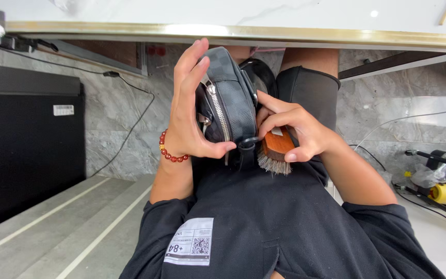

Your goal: The person cleans a small bag by turning it by hand and brushing its surfaces, edges, and strap with a brush.

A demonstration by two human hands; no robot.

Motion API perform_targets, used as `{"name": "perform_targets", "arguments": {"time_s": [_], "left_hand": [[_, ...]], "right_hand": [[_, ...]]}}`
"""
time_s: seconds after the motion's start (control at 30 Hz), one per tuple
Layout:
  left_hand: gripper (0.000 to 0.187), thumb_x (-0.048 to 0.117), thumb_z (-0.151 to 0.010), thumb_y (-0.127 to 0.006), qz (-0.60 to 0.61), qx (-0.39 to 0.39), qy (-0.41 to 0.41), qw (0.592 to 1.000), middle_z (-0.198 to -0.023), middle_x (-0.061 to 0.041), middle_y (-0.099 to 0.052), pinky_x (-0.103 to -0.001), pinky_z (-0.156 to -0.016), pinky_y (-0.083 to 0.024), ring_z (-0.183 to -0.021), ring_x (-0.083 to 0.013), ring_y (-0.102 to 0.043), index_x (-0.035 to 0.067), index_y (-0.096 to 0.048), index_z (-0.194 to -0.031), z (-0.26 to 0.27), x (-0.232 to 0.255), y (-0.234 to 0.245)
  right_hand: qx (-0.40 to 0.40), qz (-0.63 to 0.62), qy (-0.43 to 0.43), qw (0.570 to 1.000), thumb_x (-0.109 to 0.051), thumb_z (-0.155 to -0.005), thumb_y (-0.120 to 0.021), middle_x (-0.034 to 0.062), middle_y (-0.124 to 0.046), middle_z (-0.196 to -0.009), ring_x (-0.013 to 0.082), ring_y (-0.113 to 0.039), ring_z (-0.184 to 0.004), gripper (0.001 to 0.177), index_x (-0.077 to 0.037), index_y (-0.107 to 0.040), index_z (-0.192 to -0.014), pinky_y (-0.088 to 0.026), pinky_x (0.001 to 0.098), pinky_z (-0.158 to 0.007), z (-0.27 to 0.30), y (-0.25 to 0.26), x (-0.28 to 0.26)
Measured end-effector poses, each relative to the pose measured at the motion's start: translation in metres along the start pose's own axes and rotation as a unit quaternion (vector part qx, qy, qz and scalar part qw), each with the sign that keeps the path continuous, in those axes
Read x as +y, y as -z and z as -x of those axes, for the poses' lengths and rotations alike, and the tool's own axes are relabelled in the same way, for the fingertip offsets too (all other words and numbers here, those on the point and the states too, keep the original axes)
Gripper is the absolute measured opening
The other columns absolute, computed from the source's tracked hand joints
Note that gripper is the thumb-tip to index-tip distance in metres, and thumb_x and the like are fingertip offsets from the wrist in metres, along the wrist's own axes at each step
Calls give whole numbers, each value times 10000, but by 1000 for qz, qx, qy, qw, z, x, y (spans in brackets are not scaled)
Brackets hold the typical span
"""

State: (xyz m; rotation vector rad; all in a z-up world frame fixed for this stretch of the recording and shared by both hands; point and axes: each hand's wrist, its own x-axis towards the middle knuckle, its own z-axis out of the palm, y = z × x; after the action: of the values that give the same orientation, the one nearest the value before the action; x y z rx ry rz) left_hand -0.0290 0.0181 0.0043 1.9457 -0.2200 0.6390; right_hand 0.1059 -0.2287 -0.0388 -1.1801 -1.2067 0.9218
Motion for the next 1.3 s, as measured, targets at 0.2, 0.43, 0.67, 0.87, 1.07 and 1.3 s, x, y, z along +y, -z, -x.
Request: {"name": "perform_targets", "arguments": {"time_s": [0.2,0.43,0.67,0.87,1.07,1.3], "left_hand": [[1216,682,-645,-906,-105,-10,8,994,-1467,-163,-431,-511,-1180,-343,-1465,-372,-381,52,-398,-1553,9,-3,3],[1258,678,-640,-909,-97,-1,16,995,-1465,-152,-449,-452,-1168,-370,-1438,-351,-400,54,-358,-1583,0,-4,-17],[1260,595,-679,-960,-100,11,8,995,-1503,-175,-447,-463,-1197,-384,-1415,-352,-407,59,-289,-1601,8,0,-13],[1320,575,-617,-992,-105,5,-13,994,-1478,-136,-481,-500,-1212,-349,-1437,-358,-376,72,-273,-1603,6,2,-7],[1278,594,-659,-996,-63,8,0,998,-1451,-151,-470,-485,-1174,-359,-1445,-355,-375,103,-286,-1601,20,-4,-8],[1261,619,-658,-947,-72,11,-29,997,-1468,-140,-490,-527,-1220,-338,-1437,-377,-387,123,-280,-1606,11,-11,-2]], "right_hand": [[143,94,27,985,-624,-796,-706,285,-463,-1573,251,-698,-1036,677,-21,-740,-1103,-525,375,-1001,3,23,-18],[230,387,55,891,-497,-668,-796,132,-676,-1138,308,-680,-960,586,-31,-742,-1018,-455,455,-770,-74,13,-84],[160,457,99,869,-402,-768,-865,65,-694,-1074,296,-669,-992,474,-86,-759,-1105,-496,405,-873,-92,20,-91],[135,457,88,875,-404,-760,-838,80,-672,-1135,272,-638,-1020,519,-74,-739,-1148,-464,380,-871,-94,31,-94],[56,428,128,893,-428,-709,-868,106,-667,-1105,306,-632,-1025,522,-59,-751,-1059,-457,438,-913,-75,36,-81],[150,448,56,880,-426,-798,-867,128,-666,-1219,291,-629,-1076,526,-38,-753,-1134,-485,369,-926,-68,64,-75]]}}
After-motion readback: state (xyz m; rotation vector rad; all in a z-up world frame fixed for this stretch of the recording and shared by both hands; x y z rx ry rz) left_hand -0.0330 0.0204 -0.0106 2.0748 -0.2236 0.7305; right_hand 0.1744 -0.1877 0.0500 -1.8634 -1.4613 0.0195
